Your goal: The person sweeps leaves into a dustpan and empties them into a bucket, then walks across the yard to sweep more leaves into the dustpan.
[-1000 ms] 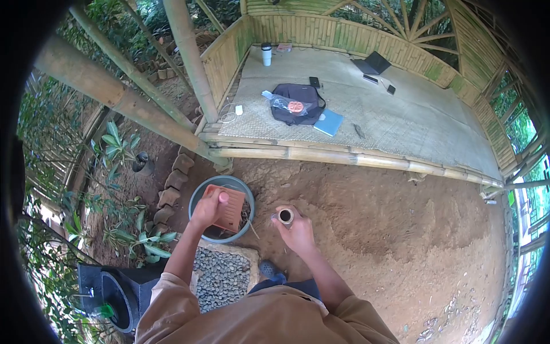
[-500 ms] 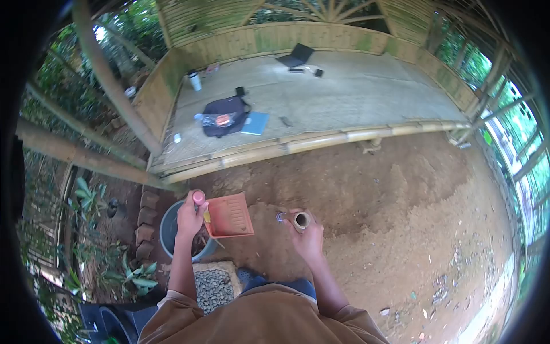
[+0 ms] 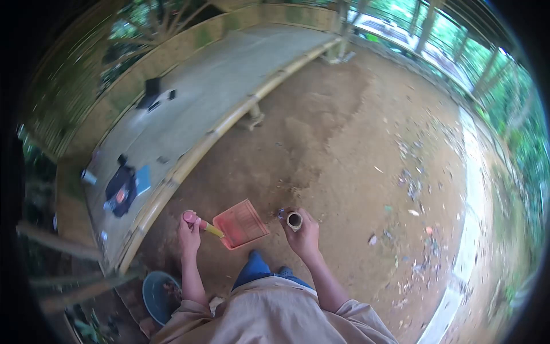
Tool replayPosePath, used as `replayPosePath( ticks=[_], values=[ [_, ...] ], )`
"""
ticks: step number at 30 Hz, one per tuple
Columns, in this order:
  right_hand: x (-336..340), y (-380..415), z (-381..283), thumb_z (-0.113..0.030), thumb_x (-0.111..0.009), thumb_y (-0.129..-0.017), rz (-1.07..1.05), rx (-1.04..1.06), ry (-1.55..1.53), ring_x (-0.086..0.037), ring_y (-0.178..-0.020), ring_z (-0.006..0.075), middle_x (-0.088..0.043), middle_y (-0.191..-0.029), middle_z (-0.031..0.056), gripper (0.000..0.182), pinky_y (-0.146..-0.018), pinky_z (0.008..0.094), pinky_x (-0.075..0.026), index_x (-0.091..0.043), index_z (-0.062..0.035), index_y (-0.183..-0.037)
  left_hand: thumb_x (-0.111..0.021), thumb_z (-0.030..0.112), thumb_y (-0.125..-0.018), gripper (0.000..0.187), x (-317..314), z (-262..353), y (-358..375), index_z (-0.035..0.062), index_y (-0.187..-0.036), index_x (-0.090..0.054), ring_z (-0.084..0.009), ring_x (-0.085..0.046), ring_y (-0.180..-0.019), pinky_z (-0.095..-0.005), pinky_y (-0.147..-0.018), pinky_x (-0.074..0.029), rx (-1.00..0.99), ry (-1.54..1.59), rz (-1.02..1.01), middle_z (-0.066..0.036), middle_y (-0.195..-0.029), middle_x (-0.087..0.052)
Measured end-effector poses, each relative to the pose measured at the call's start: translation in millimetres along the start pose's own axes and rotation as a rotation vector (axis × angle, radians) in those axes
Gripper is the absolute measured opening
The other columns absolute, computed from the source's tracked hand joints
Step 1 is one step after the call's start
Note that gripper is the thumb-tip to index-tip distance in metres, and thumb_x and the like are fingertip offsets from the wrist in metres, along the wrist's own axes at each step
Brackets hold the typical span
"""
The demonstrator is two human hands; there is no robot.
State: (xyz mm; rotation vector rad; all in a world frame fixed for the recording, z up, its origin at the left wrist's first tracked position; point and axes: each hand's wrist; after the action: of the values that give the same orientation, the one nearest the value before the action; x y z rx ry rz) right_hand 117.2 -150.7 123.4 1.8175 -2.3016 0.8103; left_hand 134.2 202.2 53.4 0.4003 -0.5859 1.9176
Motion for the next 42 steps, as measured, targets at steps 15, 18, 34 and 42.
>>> replayPosePath(
  ticks=[15,18,34,42],
  values=[
    [110,-29,81,-0.003,-0.073,-0.076,0.459,-0.298,0.291,-0.067,-0.080,0.0323,-0.068,-0.089,0.0154,0.022,-0.072,0.0377,-0.053,-0.064,-0.0034,-0.096,-0.063,0.007,-0.089,0.029,-262,73,-123,0.0016,-0.116,-0.054,-0.0264,-0.063,-0.103,-0.0362,-0.087,-0.051,-0.232,0.248,-0.488,-0.014,-0.110,-0.063],
    [118,-52,101,-0.001,-0.071,-0.074,0.503,-0.353,0.331,-0.068,-0.080,0.0300,-0.069,-0.089,0.0149,0.022,-0.072,0.0366,-0.053,-0.065,-0.0030,-0.095,-0.065,0.008,-0.089,0.030,-305,72,-153,0.0023,-0.116,-0.054,-0.0264,-0.063,-0.103,-0.0362,-0.087,-0.051,-0.236,0.240,-0.535,-0.014,-0.109,-0.063],
    [150,-182,193,0.015,-0.063,-0.067,0.642,-0.429,0.218,-0.066,-0.109,0.0309,-0.070,-0.096,0.0117,0.025,-0.094,0.0379,-0.051,-0.062,-0.0002,-0.088,-0.066,0.006,-0.089,0.033,-499,79,-238,0.0023,-0.118,-0.053,-0.0219,-0.062,-0.103,-0.0342,-0.090,-0.052,-0.109,0.266,-0.716,-0.012,-0.113,-0.059],
    [201,-248,294,0.014,-0.069,-0.071,0.625,-0.408,0.214,-0.066,-0.109,0.0295,-0.068,-0.093,0.0107,0.023,-0.096,0.0385,-0.051,-0.060,-0.0007,-0.085,-0.066,0.011,-0.089,0.029,-605,91,-238,0.0040,-0.115,-0.055,-0.0257,-0.062,-0.102,-0.0364,-0.088,-0.049,-0.206,0.032,-0.630,-0.012,-0.109,-0.062]
  ],
)
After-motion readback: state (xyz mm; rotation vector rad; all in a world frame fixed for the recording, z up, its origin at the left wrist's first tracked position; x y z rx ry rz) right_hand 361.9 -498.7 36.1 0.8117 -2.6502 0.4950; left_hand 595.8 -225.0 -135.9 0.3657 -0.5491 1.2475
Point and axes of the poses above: each hand's wrist, its own y-axis away from the middle knuckle, its own x-axis out of the back of the hand, z = x × y
